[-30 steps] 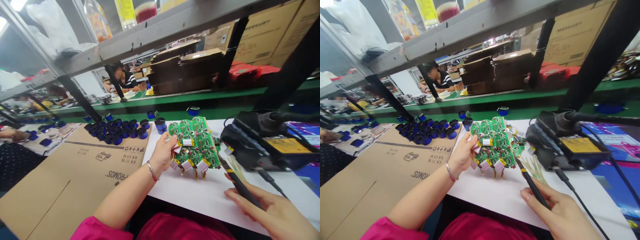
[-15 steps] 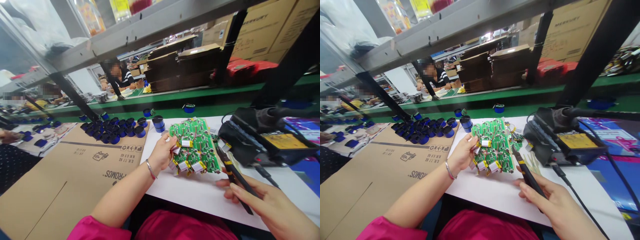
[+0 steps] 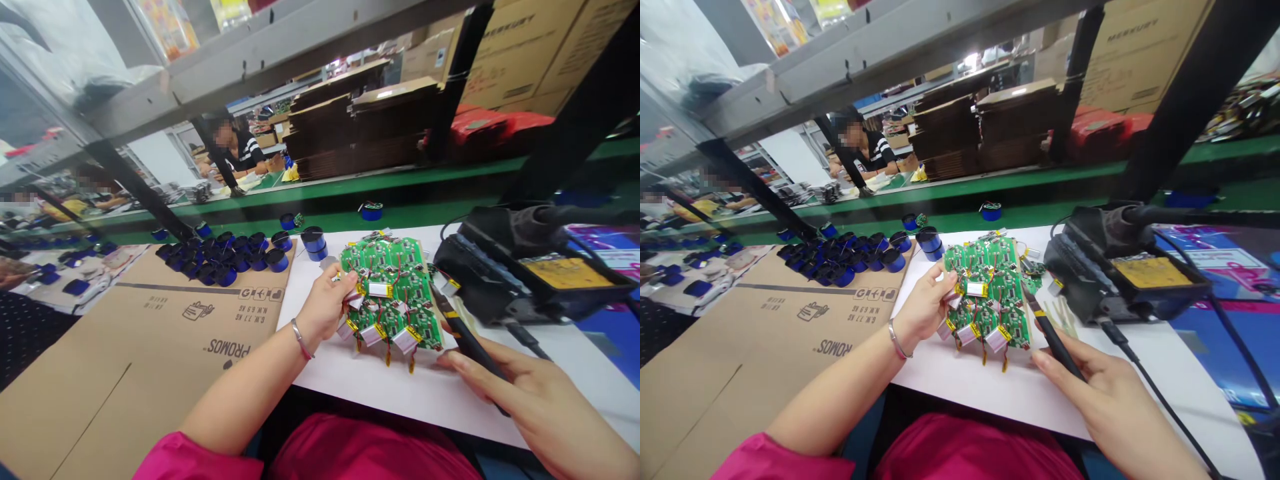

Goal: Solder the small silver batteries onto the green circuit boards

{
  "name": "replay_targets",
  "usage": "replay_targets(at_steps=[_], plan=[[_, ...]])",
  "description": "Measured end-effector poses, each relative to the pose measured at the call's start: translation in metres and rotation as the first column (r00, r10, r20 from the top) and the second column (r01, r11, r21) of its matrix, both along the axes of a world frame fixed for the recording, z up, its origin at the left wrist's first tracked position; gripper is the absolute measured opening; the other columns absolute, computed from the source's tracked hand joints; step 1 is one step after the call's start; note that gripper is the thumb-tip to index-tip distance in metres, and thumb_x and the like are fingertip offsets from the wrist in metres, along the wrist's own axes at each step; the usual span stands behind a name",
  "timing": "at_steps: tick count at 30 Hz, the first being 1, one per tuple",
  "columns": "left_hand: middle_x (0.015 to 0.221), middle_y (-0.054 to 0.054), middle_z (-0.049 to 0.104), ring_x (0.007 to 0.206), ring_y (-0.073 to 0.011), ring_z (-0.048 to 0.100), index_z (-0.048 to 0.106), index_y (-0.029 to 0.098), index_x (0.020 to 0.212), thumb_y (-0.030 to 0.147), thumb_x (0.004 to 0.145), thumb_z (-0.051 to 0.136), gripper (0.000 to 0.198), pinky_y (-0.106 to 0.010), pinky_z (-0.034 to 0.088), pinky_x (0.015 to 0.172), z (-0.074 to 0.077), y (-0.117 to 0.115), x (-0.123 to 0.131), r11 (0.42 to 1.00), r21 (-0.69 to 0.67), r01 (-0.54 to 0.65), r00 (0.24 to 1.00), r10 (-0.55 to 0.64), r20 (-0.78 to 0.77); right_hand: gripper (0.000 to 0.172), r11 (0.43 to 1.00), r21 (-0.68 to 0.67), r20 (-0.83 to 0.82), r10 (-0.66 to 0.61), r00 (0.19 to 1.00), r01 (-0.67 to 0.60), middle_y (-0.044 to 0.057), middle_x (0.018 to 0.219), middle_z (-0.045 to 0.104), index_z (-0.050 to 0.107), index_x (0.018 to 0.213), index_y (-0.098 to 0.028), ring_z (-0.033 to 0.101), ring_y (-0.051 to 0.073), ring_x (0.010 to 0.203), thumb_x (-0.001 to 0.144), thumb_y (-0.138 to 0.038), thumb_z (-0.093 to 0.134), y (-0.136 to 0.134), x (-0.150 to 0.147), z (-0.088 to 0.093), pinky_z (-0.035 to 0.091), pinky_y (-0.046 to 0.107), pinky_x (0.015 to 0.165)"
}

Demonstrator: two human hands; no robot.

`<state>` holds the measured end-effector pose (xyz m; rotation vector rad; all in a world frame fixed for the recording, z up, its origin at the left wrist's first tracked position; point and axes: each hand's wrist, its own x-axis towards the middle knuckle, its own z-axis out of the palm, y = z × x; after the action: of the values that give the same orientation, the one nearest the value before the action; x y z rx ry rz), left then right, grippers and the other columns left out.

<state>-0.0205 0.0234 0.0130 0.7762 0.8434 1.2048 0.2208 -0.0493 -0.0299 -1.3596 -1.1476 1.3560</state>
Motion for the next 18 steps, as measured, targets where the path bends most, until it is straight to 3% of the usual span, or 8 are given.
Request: replay_targets(at_steps=[4,7,10,13,15,18], plan=[[0.064,0.005,0.058,0.058,-0.0083,0.054,0.058,0.017,0.081,0.042,0.055,0.095,0.051,-0.02,0.045,0.056,-0.001,0.003,0.002,0.997,-0.048,0.058,0.998,-0.057,0.02,0.049,0.989,-0.01,-0.128,0.148,0.981,-0.151,0.007,0.067,0.057,0.075,0.091,-0.022,0.055,0.026,0.064,0.069,-0.066,0.074,-0.009,0.0,-0.001,0.049,0.036,0.057],[0.067,0.004,0.061,0.058,-0.0088,0.056,0.058,0.017,0.082,0.043,0.054,0.095,0.053,-0.021,0.046,0.056,-0.004,0.005,0.002,0.996,-0.058,0.063,0.998,-0.062,0.027,0.054,0.976,0.005,-0.059,0.215,0.975,-0.216,0.007,0.062,0.054,0.075,0.087,-0.019,0.05,0.021,0.057,0.074,-0.071,0.068,-0.01,0.005,-0.005,0.042,0.031,0.051],[0.071,0.004,0.063,0.06,-0.0093,0.058,0.057,0.018,0.085,0.042,0.055,0.095,0.054,-0.022,0.048,0.059,-0.005,0.005,0.001,0.998,-0.042,0.055,0.998,-0.055,0.024,0.06,0.99,-0.042,0.102,0.14,0.985,-0.136,0.011,0.078,0.065,0.074,0.09,-0.017,0.062,0.026,0.075,0.07,-0.074,0.072,-0.005,0.011,-0.007,0.049,0.03,0.06],[0.07,0.003,0.064,0.061,-0.0108,0.06,0.057,0.018,0.085,0.042,0.057,0.095,0.052,-0.023,0.049,0.059,-0.004,0.003,0.002,0.997,-0.027,0.069,0.998,-0.069,0.012,0.063,0.997,-0.035,0.071,0.067,0.995,-0.064,0.012,0.099,0.068,0.072,0.101,-0.02,0.064,0.03,0.092,0.064,-0.071,0.078,0.0,0.01,-0.003,0.055,0.034,0.077],[0.069,0.003,0.065,0.06,-0.0105,0.06,0.057,0.018,0.084,0.042,0.057,0.094,0.052,-0.023,0.049,0.058,-0.004,0.002,0.003,0.997,-0.017,0.077,0.997,-0.077,0.006,0.063,0.999,0.007,0.067,0.038,0.997,-0.039,0.01,0.094,0.066,0.071,0.097,-0.02,0.062,0.028,0.087,0.062,-0.071,0.078,0.003,0.006,0.002,0.054,0.034,0.074],[0.068,0.003,0.065,0.059,-0.0099,0.06,0.057,0.017,0.083,0.042,0.058,0.094,0.051,-0.023,0.049,0.059,-0.003,0.0,0.005,0.997,-0.002,0.079,0.997,-0.079,0.001,0.058,1.0,0.026,0.098,0.003,0.995,-0.006,0.006,0.073,0.058,0.066,0.073,-0.019,0.052,0.02,0.068,0.059,-0.074,0.078,0.006,0.0,0.011,0.047,0.027,0.057]])
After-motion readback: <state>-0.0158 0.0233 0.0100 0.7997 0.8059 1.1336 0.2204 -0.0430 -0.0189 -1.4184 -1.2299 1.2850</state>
